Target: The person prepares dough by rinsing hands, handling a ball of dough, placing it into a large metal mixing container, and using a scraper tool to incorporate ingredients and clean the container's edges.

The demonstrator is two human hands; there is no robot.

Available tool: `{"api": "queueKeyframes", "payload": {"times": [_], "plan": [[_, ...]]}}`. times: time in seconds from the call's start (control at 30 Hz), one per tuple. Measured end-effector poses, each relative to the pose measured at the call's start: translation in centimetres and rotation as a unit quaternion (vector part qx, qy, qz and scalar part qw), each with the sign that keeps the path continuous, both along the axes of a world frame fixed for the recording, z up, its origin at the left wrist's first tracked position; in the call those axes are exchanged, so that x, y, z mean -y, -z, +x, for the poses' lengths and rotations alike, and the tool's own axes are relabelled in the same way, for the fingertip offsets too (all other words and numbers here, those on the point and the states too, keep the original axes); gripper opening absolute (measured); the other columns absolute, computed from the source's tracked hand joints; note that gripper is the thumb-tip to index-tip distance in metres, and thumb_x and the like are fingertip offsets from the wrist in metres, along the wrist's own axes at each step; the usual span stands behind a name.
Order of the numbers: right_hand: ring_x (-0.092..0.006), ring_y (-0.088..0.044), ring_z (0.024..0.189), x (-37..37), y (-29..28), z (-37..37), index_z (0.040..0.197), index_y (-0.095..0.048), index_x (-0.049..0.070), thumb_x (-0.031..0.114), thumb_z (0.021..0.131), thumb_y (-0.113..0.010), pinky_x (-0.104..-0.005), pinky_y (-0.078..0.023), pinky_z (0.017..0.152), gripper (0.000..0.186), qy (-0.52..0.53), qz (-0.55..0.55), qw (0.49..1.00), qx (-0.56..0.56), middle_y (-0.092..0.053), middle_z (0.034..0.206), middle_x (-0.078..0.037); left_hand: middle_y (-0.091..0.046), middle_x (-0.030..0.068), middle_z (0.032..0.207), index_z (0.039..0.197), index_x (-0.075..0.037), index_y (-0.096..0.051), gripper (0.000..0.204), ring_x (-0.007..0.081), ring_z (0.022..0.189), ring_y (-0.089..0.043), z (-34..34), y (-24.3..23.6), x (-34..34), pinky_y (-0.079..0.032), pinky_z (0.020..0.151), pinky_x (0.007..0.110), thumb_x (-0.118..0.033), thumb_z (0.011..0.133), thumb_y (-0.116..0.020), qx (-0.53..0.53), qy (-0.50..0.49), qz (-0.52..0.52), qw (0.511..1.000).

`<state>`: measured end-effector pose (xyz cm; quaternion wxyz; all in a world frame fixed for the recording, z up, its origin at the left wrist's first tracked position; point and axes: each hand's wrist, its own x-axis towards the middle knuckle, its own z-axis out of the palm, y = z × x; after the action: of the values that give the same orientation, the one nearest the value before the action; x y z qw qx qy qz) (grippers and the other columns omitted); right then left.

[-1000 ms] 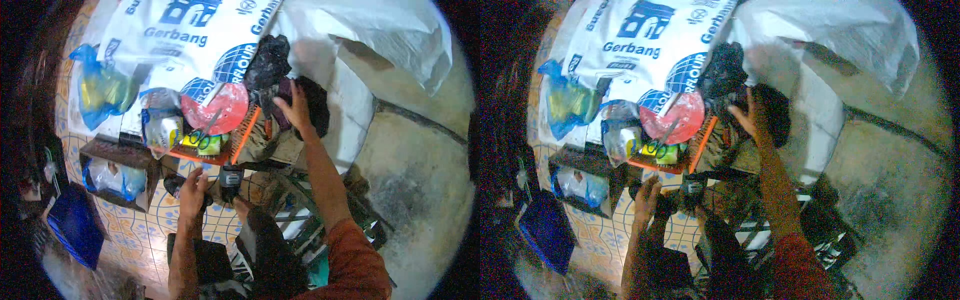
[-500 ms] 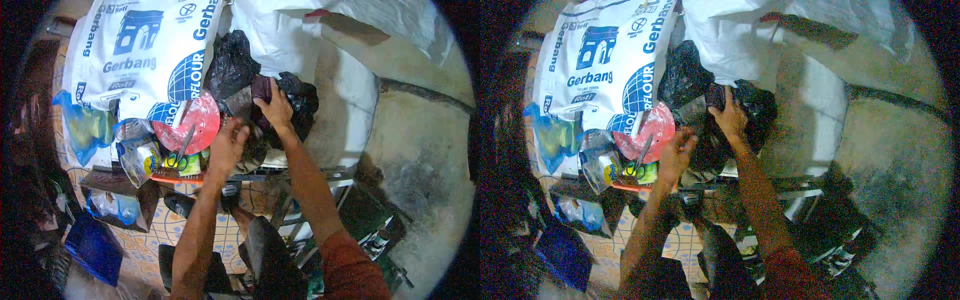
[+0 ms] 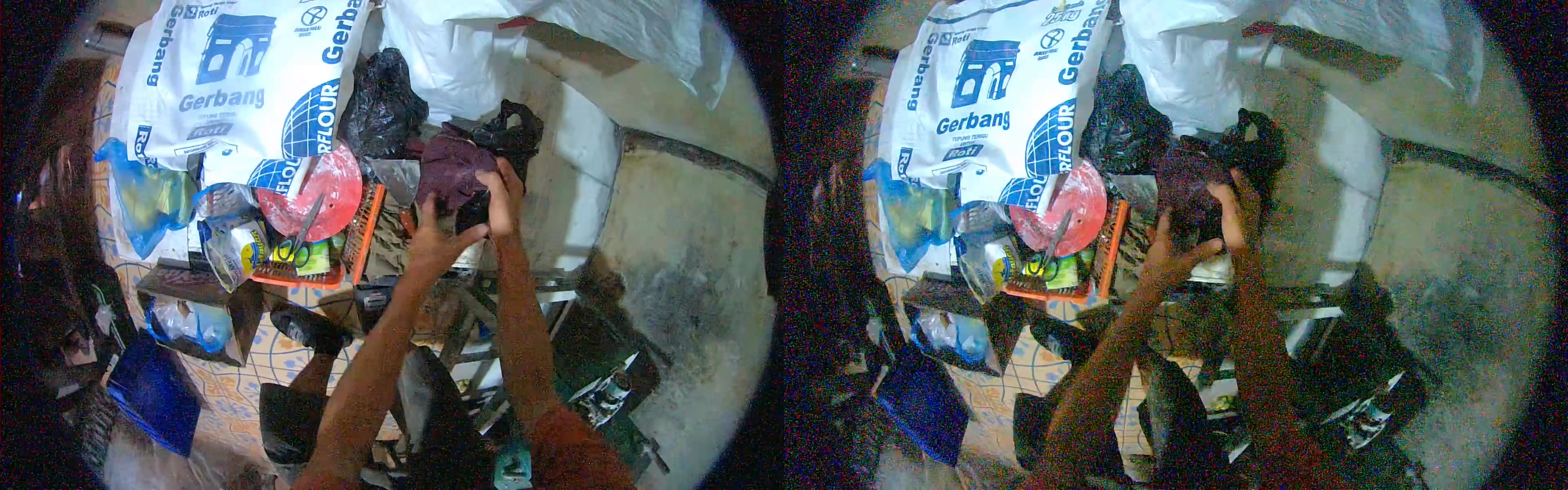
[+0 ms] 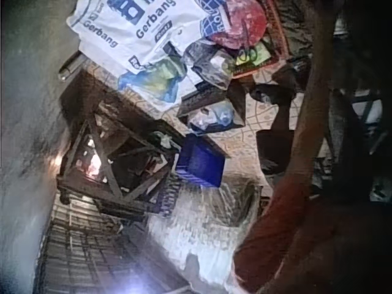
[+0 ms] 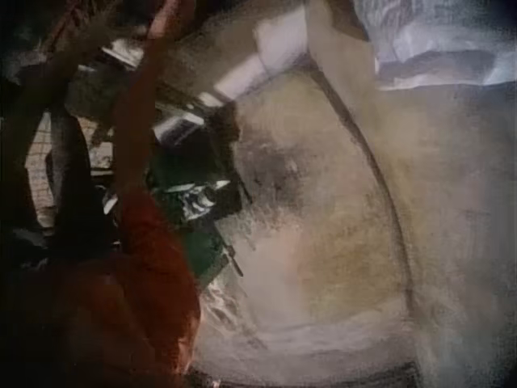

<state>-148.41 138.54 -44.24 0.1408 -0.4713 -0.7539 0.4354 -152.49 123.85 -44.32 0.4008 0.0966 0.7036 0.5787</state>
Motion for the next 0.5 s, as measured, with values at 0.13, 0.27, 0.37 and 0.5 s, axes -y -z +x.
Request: {"api": "queueKeyframes", "payload": {"times": [0.13, 0.27, 0.37, 0.5], "plan": [[-0.0199, -0.060, 0.099, 0.1, -7.1, -2.2, 0.113, -0.061, -0.002, 0.020, 0.089, -0.063, -0.0299, -0.044, 0.093, 0.032, -0.039, -0.078, 0.996, -0.015, -0.065, 0.105, -0.009, -0.064, 0.0222, 0.112, 0.143, -0.003, -0.028, 0.100, 0.0372, 0.101, -0.064, 1.3, -0.9, -2.4, -0.049, 0.089, 0.043, -0.045, 0.072, -0.083, -0.007, 0.008, -0.132, 0.991], [-0.0167, -0.061, 0.098, -1.8, -6.5, -2.3, 0.113, -0.059, 0.003, 0.017, 0.090, -0.063, -0.0315, -0.047, 0.093, 0.028, 0.048, -0.157, 0.974, -0.153, -0.064, 0.106, -0.006, -0.065, 0.0192, 0.110, 0.141, -0.002, -0.026, 0.094, 0.0331, 0.099, -0.065, 3.1, -0.5, -4.8, -0.051, 0.085, 0.043, -0.033, 0.074, -0.083, -0.046, -0.201, 0.010, 0.978], [-0.0192, -0.061, 0.101, -1.8, -7.1, -2.5, 0.122, -0.056, 0.005, 0.019, 0.091, -0.062, -0.0343, -0.047, 0.095, 0.035, 0.123, -0.278, 0.916, -0.262, -0.063, 0.110, -0.005, -0.065, 0.0145, 0.108, 0.140, 0.000, -0.029, 0.090, 0.0301, 0.096, -0.065, 4.2, -0.2, -5.1, -0.052, 0.083, 0.042, -0.031, 0.075, -0.083, 0.175, -0.265, 0.008, 0.948], [-0.0231, -0.058, 0.109, 0.1, -9.8, -4.3, 0.126, -0.056, 0.003, 0.023, 0.092, -0.063, -0.0357, -0.045, 0.098, 0.040, 0.088, -0.304, 0.925, -0.211, -0.063, 0.115, -0.007, -0.067, 0.0113, 0.099, 0.127, 0.003, -0.049, 0.071, 0.0303, 0.088, -0.066, 5.8, 3.1, -5.5, -0.053, 0.077, 0.042, -0.034, 0.077, -0.081, 0.365, -0.229, -0.057, 0.901]]}}
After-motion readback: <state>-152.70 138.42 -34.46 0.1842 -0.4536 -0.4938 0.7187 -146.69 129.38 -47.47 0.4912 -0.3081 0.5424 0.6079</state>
